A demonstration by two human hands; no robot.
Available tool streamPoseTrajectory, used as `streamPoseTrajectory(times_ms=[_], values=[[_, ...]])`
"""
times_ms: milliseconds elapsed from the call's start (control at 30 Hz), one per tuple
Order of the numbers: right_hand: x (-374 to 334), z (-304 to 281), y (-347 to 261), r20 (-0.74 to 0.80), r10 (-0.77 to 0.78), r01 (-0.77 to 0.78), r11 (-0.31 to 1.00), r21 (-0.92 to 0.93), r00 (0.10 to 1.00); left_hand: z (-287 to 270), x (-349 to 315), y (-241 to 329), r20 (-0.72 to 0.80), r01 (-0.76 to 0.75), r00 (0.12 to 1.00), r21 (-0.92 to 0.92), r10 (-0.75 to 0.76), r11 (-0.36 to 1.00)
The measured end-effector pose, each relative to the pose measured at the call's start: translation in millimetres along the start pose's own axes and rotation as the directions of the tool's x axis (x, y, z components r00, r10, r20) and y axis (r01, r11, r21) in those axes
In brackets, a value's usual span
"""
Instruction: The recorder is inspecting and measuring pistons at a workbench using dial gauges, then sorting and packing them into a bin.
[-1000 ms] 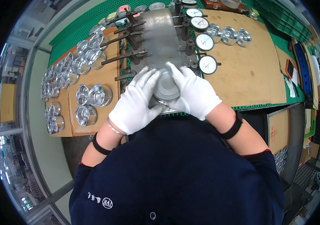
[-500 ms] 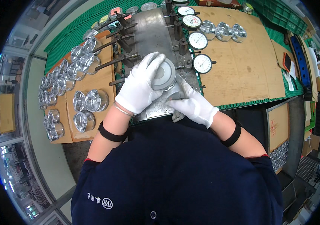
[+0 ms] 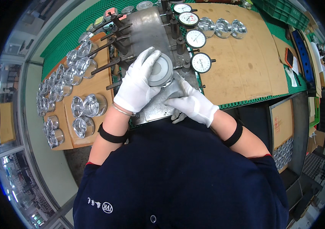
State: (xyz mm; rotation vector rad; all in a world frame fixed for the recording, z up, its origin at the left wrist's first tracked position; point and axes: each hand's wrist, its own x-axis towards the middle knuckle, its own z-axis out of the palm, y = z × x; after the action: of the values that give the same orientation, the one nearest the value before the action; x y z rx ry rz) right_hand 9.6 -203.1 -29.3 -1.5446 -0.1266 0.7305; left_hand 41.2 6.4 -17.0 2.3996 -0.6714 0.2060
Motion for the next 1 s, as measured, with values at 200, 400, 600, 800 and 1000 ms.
streamPoseTrajectory(times_ms=[200,400,600,800,1000], values=[[-1,0,-6,0.005,0.046,-0.046,0.999,0.010,0.999,1,1,1,-0.026,-0.009,1.000,0.022,0.009,1.000],[-1,-10,-1,0.011,0.036,-0.036,0.999,-0.036,0.999,4,-1,3,-0.051,-0.002,0.999,0.044,0.004,0.999],[-19,-38,-23,-0.194,-0.365,0.345,0.930,-0.129,0.910,-36,-22,64,0.156,0.271,0.962,-0.613,-0.222,0.742],[-2,-182,11,-0.657,-0.433,0.469,0.873,-0.135,0.617,-36,-59,36,-0.323,0.287,0.862,-0.325,-0.391,0.901],[52,-383,90,-0.710,-0.348,0.397,0.912,-0.105,0.612,-55,-137,-31,-0.618,0.771,0.619,0.362,-0.485,0.523]])
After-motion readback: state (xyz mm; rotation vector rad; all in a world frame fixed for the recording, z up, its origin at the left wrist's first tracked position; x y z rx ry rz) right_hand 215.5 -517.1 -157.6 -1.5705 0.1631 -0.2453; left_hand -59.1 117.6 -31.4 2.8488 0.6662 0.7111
